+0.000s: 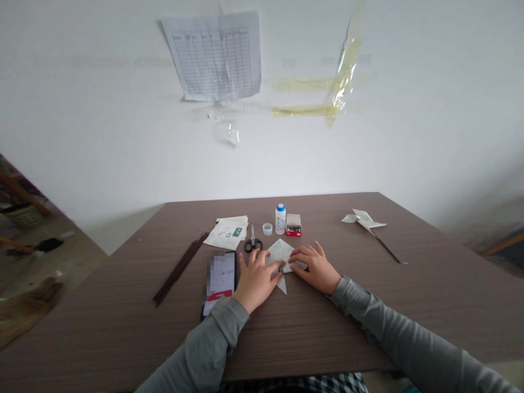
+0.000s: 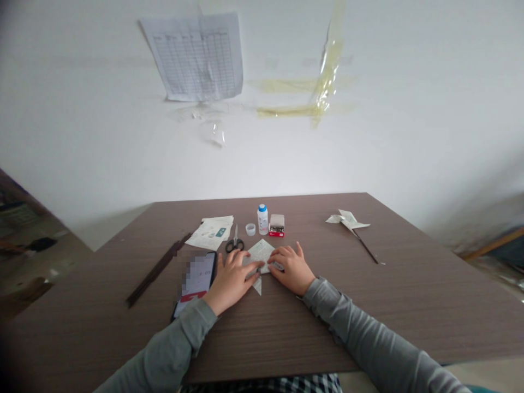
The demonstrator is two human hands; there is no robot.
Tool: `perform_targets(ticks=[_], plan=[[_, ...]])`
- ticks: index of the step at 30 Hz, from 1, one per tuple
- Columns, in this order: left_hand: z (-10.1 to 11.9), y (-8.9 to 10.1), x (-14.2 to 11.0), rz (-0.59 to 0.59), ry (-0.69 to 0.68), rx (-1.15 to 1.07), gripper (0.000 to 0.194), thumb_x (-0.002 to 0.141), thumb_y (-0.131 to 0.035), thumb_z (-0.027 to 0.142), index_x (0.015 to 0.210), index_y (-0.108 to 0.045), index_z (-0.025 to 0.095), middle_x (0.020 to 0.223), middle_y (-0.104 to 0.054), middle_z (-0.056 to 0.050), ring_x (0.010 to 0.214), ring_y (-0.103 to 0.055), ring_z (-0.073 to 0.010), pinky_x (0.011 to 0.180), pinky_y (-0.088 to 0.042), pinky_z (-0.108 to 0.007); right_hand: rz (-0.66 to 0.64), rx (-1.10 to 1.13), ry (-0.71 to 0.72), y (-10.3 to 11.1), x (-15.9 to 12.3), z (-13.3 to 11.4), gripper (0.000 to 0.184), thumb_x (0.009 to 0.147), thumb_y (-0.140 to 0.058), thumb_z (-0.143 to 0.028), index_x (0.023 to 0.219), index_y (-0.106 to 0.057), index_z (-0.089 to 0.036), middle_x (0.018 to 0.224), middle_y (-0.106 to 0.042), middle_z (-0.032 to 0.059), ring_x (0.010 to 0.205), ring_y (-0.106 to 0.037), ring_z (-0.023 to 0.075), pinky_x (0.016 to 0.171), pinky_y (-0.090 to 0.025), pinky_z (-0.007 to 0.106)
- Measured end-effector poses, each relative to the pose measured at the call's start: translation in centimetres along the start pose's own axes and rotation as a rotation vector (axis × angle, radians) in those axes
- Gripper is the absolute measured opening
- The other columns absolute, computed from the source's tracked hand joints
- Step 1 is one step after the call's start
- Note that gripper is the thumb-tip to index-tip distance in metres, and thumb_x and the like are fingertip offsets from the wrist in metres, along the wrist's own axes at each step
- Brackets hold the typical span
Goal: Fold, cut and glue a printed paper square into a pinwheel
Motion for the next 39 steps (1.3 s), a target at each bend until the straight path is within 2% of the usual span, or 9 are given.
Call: perform_targets(ticks=[7,10,13,18,24,29,35,39], plan=[[-0.46,0.24,0.00,0.099,0.040,-0.036,0.036,0.115,-0.095,0.031,0.149,-0.100,0.039,0.172,-0.082,-0.015,0.170,-0.067,-0.0520,0.146,-0.047,-0.097,-0.004,0.016,0.002,-0.12,0.00,0.27,0.017,0.116,-0.083,-0.037,0.123,-0.099,-0.039,0.140,-0.095,0.0076,0.140,-0.087,0.0416,0.149,-0.040,0.097],[-0.43,0.06,-0.04,0.095,0.036,-0.035,0.038,0.115,-0.094,0.029,0.151,-0.100,0.042,0.175,-0.081,-0.015,0.172,-0.067,-0.0525,0.147,-0.046,-0.096,-0.008,0.019,-0.002,-0.18,0.03,0.31,0.020,0.117,-0.081,-0.038,0.124,-0.099,-0.038,0.141,-0.094,0.0085,0.140,-0.086,0.0417,0.150,-0.038,0.097],[-0.43,-0.01,-0.04,0.093,0.029,-0.039,0.037,0.117,-0.092,0.028,0.148,-0.102,0.046,0.177,-0.081,-0.012,0.173,-0.066,-0.0531,0.147,-0.045,-0.097,0.009,0.016,0.001,-0.17,0.06,0.41,0.018,0.114,-0.083,-0.038,0.121,-0.099,-0.041,0.139,-0.094,0.0067,0.137,-0.087,0.0425,0.150,-0.042,0.093],[-0.13,0.35,0.13,0.101,-0.013,-0.023,0.033,0.119,-0.089,0.029,0.145,-0.103,0.044,0.178,-0.081,-0.014,0.176,-0.063,-0.0551,0.147,-0.039,-0.103,0.017,0.024,0.016,-0.25,0.06,0.49,0.019,0.114,-0.082,-0.038,0.120,-0.099,-0.041,0.138,-0.095,0.0066,0.137,-0.087,0.0431,0.150,-0.043,0.093],[-0.28,0.37,0.03,0.078,0.020,-0.013,0.036,0.118,-0.092,0.028,0.149,-0.101,0.043,0.182,-0.078,-0.015,0.178,-0.063,-0.0538,0.147,-0.042,-0.102,0.011,0.017,0.010,-0.21,0.05,0.34,0.020,0.114,-0.081,-0.035,0.122,-0.099,-0.041,0.139,-0.095,0.0071,0.138,-0.087,0.0429,0.150,-0.043,0.092],[-0.83,0.82,-0.13,0.153,0.057,-0.018,0.045,0.111,-0.100,0.029,0.155,-0.098,0.038,0.184,-0.077,-0.017,0.174,-0.068,-0.0539,0.146,-0.047,-0.098,0.009,0.021,0.002,-0.48,0.12,0.50,0.018,0.114,-0.083,-0.037,0.121,-0.099,-0.041,0.139,-0.094,0.0070,0.137,-0.087,0.0439,0.150,-0.041,0.094],[-0.54,0.16,0.06,0.073,0.034,0.003,0.037,0.117,-0.093,0.029,0.150,-0.100,0.045,0.193,-0.072,-0.012,0.180,-0.063,-0.0542,0.147,-0.042,-0.103,-0.004,0.001,-0.012,-0.71,0.12,0.62,0.019,0.115,-0.084,-0.035,0.123,-0.099,-0.042,0.140,-0.095,0.0063,0.140,-0.087,0.0432,0.151,-0.040,0.096],[-0.30,0.34,0.20,0.068,0.012,0.009,0.035,0.117,-0.095,0.029,0.147,-0.102,0.045,0.193,-0.072,-0.012,0.180,-0.061,-0.0554,0.147,-0.038,-0.106,0.017,0.008,0.014,-0.51,0.06,0.51,0.019,0.115,-0.083,-0.037,0.123,-0.099,-0.042,0.138,-0.095,0.0066,0.138,-0.087,0.0425,0.150,-0.042,0.094]])
Point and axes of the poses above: each hand's wrist, its own x-axis towards the middle knuckle, its own y-axis out of the back of the hand, z = x × y, the point moved 9 cm from there along x, towards the middle knuckle
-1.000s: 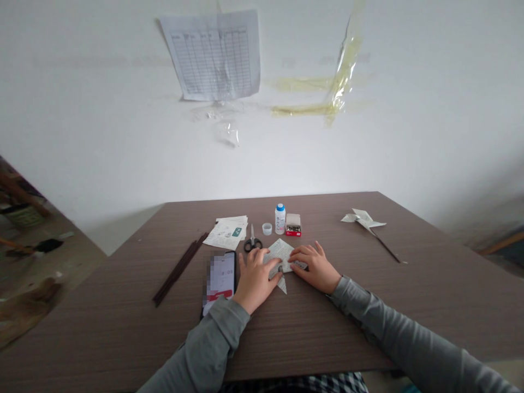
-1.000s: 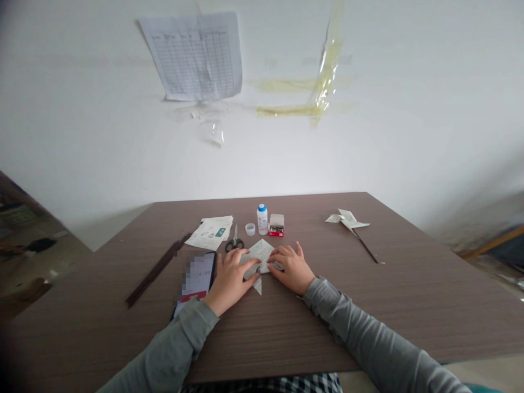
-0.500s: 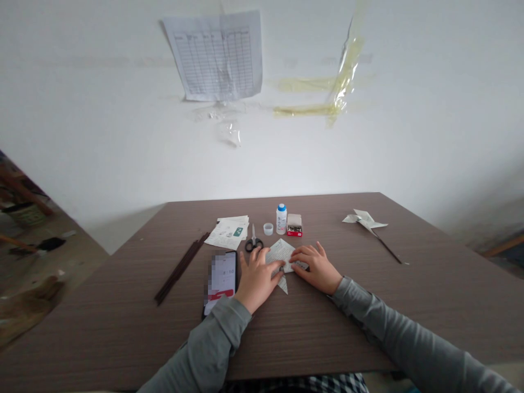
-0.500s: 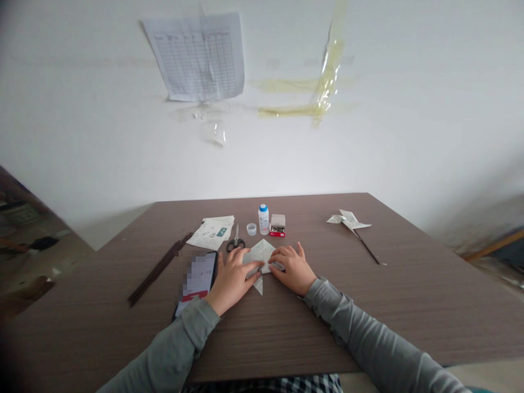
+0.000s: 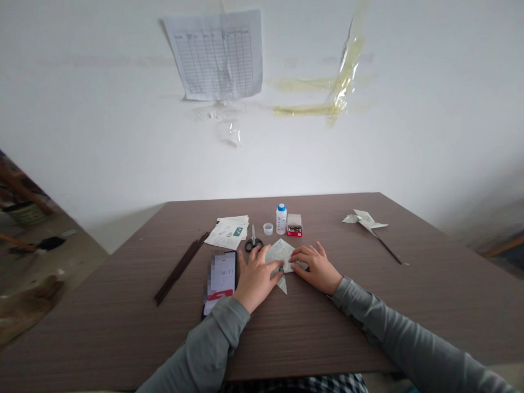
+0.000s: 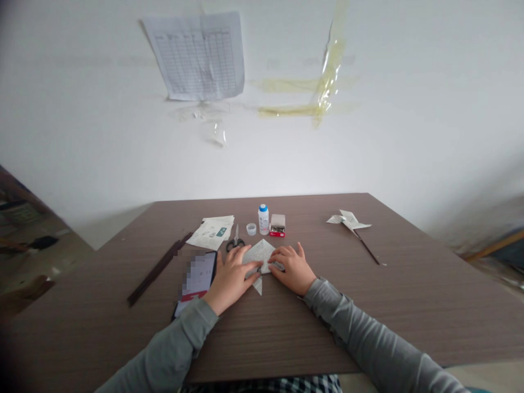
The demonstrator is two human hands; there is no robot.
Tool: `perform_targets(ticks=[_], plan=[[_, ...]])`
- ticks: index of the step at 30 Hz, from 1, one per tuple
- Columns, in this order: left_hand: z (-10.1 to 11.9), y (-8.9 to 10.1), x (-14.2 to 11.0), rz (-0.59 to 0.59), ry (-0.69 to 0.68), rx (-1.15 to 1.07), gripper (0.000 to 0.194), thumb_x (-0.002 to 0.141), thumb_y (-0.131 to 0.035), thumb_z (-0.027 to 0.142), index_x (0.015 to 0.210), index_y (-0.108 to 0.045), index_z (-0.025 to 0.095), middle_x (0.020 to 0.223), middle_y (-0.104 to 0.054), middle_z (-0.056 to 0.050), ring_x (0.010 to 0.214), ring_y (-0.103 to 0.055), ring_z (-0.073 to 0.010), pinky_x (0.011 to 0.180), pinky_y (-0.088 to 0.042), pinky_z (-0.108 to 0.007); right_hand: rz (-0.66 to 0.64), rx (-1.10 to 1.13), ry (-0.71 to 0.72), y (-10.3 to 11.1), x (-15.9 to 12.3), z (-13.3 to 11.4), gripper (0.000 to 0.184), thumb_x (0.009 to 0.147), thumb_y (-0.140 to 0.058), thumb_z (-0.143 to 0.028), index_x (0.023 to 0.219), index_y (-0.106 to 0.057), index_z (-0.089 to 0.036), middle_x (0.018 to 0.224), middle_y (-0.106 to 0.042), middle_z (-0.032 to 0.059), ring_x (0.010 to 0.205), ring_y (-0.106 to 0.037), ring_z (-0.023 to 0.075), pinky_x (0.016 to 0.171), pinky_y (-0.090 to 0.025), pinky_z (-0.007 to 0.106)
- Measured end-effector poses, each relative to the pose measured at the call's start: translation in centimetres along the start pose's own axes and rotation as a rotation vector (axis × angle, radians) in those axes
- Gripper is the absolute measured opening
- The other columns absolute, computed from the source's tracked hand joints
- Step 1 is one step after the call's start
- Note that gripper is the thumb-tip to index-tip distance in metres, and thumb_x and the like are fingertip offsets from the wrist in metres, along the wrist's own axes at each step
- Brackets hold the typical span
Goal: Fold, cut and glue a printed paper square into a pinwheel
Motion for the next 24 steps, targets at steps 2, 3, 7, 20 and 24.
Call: perform_targets(ticks=[2,3,7,20,24], plan=[[0.02,0.19,0.01,0.003,0.001,-0.004,0.035,0.116,-0.096,0.028,0.146,-0.102,0.044,0.191,-0.074,-0.012,0.180,-0.062,-0.0548,0.148,-0.038,-0.105,0.014,0.006,0.013,0.18,0.00,-0.04,0.018,0.114,-0.084,-0.037,0.121,-0.099,-0.044,0.136,-0.095,0.0056,0.136,-0.088,0.0427,0.149,-0.045,0.091],[-0.02,0.28,-0.01,0.006,0.008,-0.009,0.035,0.115,-0.096,0.027,0.146,-0.102,0.043,0.191,-0.074,-0.013,0.180,-0.063,-0.0543,0.148,-0.039,-0.103,0.017,0.008,0.017,0.24,0.01,-0.06,0.018,0.113,-0.084,-0.036,0.121,-0.099,-0.044,0.136,-0.095,0.0051,0.136,-0.088,0.0428,0.149,-0.046,0.091],[-0.29,0.83,-0.22,0.058,0.052,-0.035,0.043,0.111,-0.100,0.026,0.152,-0.100,0.038,0.189,-0.074,-0.017,0.177,-0.066,-0.0555,0.149,-0.044,-0.099,0.004,-0.004,-0.005,0.25,0.06,0.00,0.020,0.113,-0.085,-0.033,0.122,-0.100,-0.043,0.138,-0.096,0.0048,0.139,-0.089,0.0426,0.150,-0.045,0.092],[-0.01,0.24,0.07,-0.018,0.021,0.020,0.041,0.120,-0.088,0.028,0.157,-0.097,0.043,0.198,-0.068,-0.012,0.182,-0.061,-0.0529,0.150,-0.037,-0.102,-0.017,-0.020,-0.021,0.45,0.13,-0.65,0.020,0.114,-0.085,-0.030,0.124,-0.100,-0.039,0.140,-0.097,0.0084,0.143,-0.089,0.0418,0.148,-0.042,0.097],[-0.28,0.15,-0.07,0.024,0.047,0.003,0.040,0.119,-0.090,0.029,0.157,-0.097,0.040,0.192,-0.073,-0.015,0.177,-0.066,-0.0505,0.150,-0.042,-0.098,-0.030,-0.005,-0.033,0.32,0.09,-0.42,0.021,0.115,-0.084,-0.030,0.125,-0.100,-0.039,0.141,-0.096,0.0074,0.144,-0.087,0.0415,0.151,-0.039,0.095]])
Point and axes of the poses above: each hand's wrist, its own x-axis towards the middle knuckle, its own y-axis out of the back of the hand, z = x × y, the point moved 9 cm from there along x, towards the middle knuckle
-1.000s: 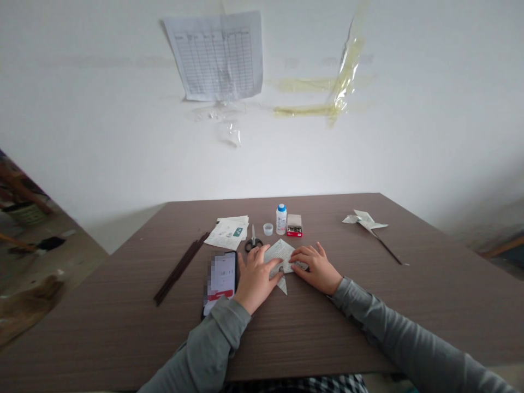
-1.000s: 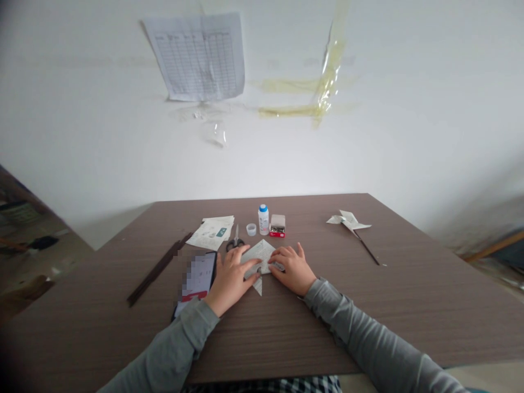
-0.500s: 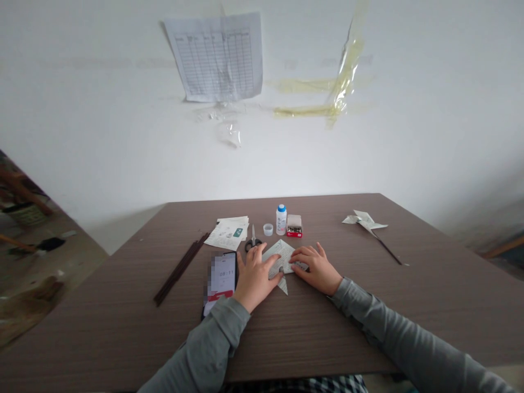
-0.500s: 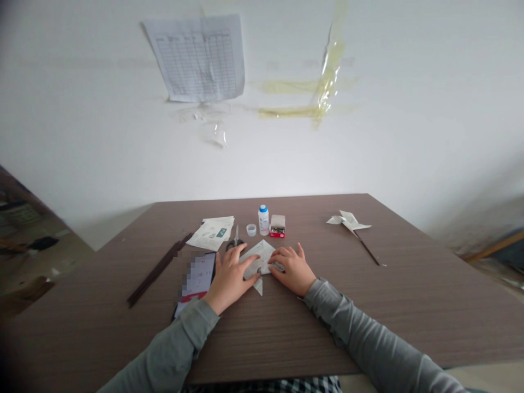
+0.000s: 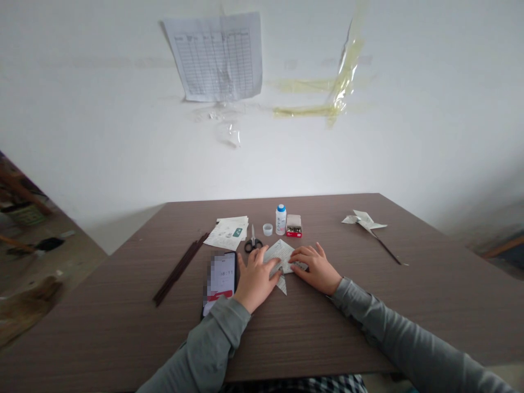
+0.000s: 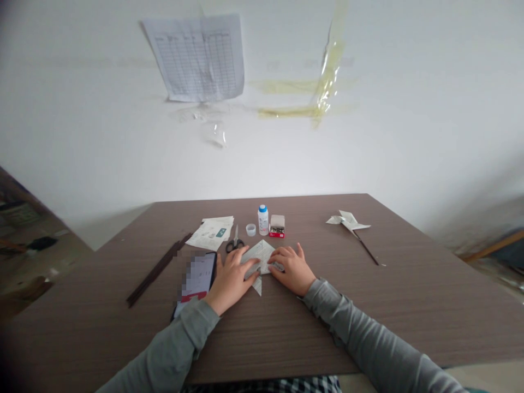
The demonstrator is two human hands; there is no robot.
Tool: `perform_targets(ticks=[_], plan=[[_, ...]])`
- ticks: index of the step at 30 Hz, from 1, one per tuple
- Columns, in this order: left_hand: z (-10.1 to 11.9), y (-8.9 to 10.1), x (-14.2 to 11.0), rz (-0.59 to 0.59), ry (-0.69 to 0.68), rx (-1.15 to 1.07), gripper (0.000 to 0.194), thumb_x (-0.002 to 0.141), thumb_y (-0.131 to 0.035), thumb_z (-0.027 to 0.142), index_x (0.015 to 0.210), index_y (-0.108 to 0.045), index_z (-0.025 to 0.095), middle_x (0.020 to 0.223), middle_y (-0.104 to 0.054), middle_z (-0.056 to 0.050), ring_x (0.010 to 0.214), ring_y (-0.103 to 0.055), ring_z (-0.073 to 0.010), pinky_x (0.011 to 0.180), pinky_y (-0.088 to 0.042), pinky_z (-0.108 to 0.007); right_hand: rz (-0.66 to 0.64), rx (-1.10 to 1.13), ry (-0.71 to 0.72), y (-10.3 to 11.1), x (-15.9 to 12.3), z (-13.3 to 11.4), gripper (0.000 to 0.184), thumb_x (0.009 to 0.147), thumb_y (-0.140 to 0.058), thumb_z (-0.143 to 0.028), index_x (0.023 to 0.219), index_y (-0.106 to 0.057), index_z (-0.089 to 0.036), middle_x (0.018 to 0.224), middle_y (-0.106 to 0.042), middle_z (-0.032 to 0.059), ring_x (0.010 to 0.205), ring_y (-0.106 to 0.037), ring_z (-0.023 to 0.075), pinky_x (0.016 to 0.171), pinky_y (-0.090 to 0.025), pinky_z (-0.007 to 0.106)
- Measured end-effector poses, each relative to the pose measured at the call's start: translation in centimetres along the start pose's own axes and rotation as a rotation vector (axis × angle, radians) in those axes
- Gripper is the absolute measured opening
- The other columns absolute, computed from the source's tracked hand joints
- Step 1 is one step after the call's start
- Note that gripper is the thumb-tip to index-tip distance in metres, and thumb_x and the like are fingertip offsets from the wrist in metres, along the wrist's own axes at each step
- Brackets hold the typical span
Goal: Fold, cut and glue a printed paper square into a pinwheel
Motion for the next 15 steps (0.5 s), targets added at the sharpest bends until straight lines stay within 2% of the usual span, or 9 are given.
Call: perform_targets(ticks=[3,8,11,15], plan=[[0.0,0.2,-0.1,0.030,0.012,-0.017,0.045,0.117,-0.093,0.028,0.160,-0.096,0.039,0.188,-0.076,-0.016,0.175,-0.069,-0.0506,0.151,-0.043,-0.097,0.002,0.005,0.000,0.0,0.0,0.2,0.021,0.115,-0.084,-0.031,0.124,-0.100,-0.040,0.141,-0.096,0.0063,0.143,-0.087,0.0418,0.153,-0.039,0.093],[0.8,0.2,-0.3,-0.012,-0.019,-0.033,0.043,0.120,-0.087,0.020,0.155,-0.099,0.042,0.189,-0.076,-0.014,0.176,-0.068,-0.0512,0.149,-0.042,-0.100,-0.019,0.018,0.012,0.1,-0.1,-0.1,0.022,0.117,-0.080,-0.034,0.127,-0.100,-0.037,0.143,-0.095,0.0097,0.146,-0.086,0.0433,0.150,-0.037,0.099],[1.0,0.2,-0.2,-0.035,-0.019,-0.029,0.042,0.121,-0.086,0.019,0.153,-0.100,0.043,0.192,-0.074,-0.015,0.178,-0.066,-0.0540,0.147,-0.039,-0.104,-0.025,0.011,0.002,0.2,-0.1,-0.1,0.022,0.117,-0.081,-0.034,0.127,-0.099,-0.037,0.144,-0.095,0.0094,0.145,-0.086,0.0430,0.151,-0.037,0.097],[1.0,0.4,0.1,-0.026,-0.026,-0.033,0.040,0.119,-0.089,0.020,0.148,-0.102,0.045,0.191,-0.075,-0.013,0.178,-0.065,-0.0543,0.146,-0.040,-0.105,-0.025,-0.001,-0.012,0.1,-0.1,0.0,0.021,0.116,-0.081,-0.033,0.125,-0.099,-0.039,0.143,-0.094,0.0070,0.143,-0.086,0.0430,0.152,-0.038,0.094]])
Point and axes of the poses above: each hand's wrist, its own x-axis towards the middle knuckle, its own y-axis out of the back of the hand, z = x × y, the point moved 9 cm from there along x, towards the middle knuckle
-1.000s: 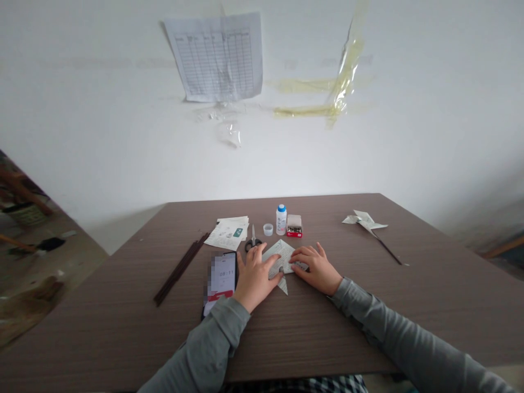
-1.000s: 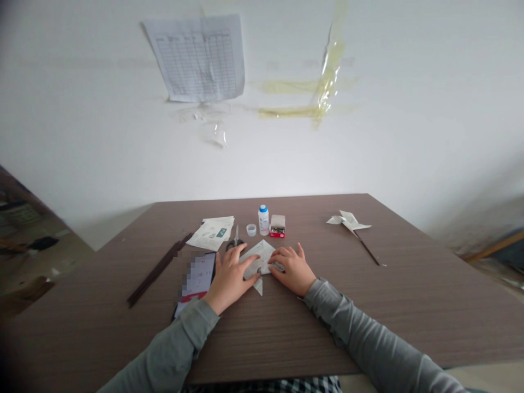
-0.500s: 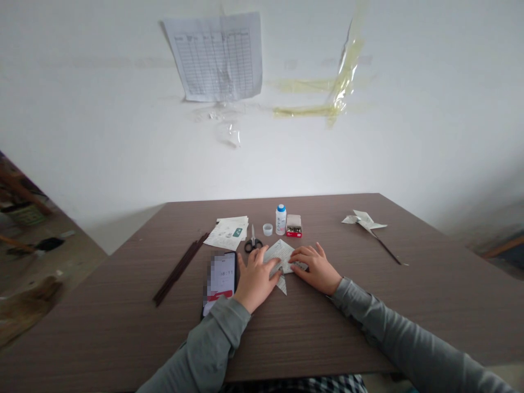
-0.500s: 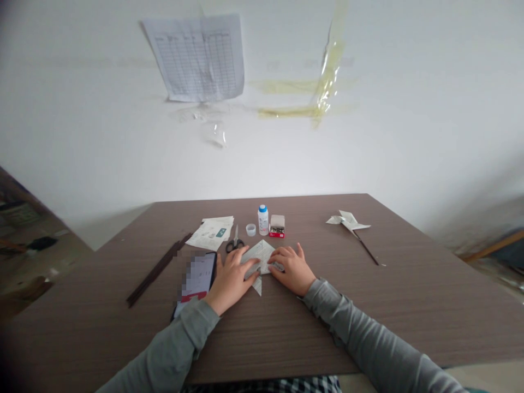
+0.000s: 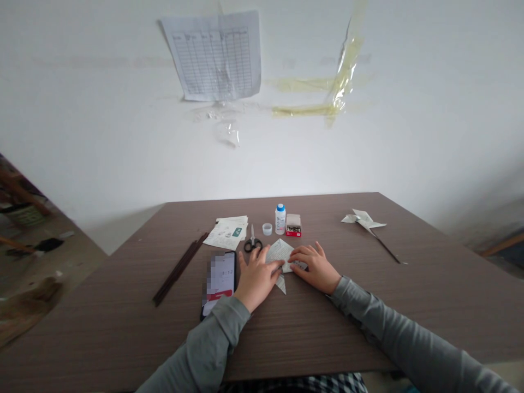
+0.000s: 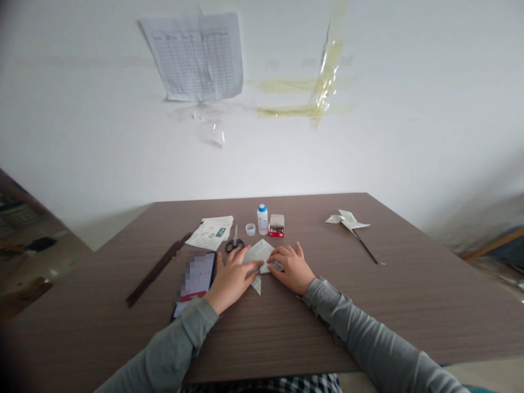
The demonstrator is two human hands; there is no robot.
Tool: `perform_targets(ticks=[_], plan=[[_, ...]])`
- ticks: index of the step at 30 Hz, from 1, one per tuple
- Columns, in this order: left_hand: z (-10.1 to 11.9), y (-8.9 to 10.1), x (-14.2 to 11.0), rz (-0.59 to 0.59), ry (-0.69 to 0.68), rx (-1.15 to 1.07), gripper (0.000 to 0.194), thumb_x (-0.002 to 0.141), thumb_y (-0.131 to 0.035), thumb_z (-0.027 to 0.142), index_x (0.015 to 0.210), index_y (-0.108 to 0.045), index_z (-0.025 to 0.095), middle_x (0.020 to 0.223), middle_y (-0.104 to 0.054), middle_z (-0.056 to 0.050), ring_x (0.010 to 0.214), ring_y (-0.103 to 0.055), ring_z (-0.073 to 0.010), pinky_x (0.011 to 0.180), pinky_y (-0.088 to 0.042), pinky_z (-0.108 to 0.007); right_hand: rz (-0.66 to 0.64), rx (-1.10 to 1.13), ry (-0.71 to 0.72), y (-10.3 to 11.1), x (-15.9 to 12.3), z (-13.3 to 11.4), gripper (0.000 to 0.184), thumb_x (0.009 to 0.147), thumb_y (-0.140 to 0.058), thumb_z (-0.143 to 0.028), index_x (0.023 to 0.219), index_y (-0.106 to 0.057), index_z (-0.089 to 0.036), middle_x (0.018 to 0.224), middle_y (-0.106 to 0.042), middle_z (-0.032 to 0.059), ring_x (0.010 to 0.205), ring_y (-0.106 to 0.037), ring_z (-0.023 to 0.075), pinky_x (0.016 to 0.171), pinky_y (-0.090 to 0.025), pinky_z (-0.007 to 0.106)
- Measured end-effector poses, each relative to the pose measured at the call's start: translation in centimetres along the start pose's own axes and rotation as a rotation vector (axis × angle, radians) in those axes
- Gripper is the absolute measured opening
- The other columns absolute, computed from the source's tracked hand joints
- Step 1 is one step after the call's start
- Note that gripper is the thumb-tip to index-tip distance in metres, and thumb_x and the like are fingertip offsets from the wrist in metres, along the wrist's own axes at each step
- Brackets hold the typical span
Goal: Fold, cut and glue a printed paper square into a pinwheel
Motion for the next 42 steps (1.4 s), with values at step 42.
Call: perform_targets(ticks=[42], plan=[[-1.3,-0.1,-0.7,0.028,0.054,0.022,0.052,0.118,-0.086,0.021,0.168,-0.091,0.035,0.185,-0.079,-0.016,0.175,-0.069,-0.0493,0.151,-0.047,-0.093,0.012,-0.027,-0.007,0.3,-0.3,-0.3,0.020,0.118,-0.081,-0.037,0.126,-0.099,-0.039,0.143,-0.095,0.0072,0.141,-0.085,0.0426,0.152,-0.040,0.089]])
Point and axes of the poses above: each hand's wrist, its own x-axis towards the middle knuckle, its own y-axis out of the back of the hand, z = x × y, the point moved 9 cm from there along x, towards the middle knuckle
